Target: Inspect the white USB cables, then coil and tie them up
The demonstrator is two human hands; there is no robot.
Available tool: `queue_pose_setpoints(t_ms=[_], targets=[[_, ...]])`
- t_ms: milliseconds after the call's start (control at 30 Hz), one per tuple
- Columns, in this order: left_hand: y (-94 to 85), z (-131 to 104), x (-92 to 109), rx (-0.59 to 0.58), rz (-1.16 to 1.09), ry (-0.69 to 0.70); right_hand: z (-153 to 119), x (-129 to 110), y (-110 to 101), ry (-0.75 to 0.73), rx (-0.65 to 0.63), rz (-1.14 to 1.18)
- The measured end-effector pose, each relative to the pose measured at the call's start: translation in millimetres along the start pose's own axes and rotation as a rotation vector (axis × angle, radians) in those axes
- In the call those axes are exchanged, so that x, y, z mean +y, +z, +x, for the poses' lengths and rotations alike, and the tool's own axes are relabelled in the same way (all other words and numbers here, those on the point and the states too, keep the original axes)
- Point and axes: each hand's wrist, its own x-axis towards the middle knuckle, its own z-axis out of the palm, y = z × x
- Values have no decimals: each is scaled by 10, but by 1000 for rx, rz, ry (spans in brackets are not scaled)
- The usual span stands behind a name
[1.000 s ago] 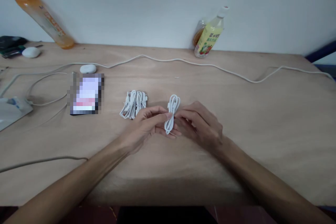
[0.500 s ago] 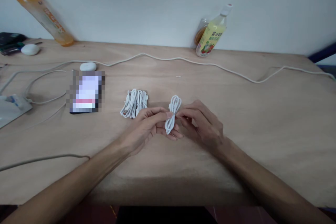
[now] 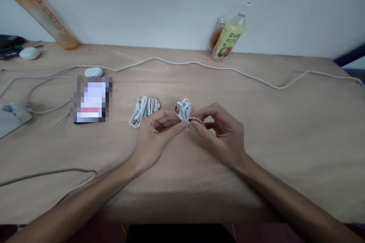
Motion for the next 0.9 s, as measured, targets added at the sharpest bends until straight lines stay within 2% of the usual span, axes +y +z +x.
queue_pose_setpoints(t_ms=[400,900], targets=[[3,-3,9,-15,29,-14,1,31,-7,-79,-5,-121],[10,-8,10,-22,39,-28,3,43,-8,-15,-44,-131]])
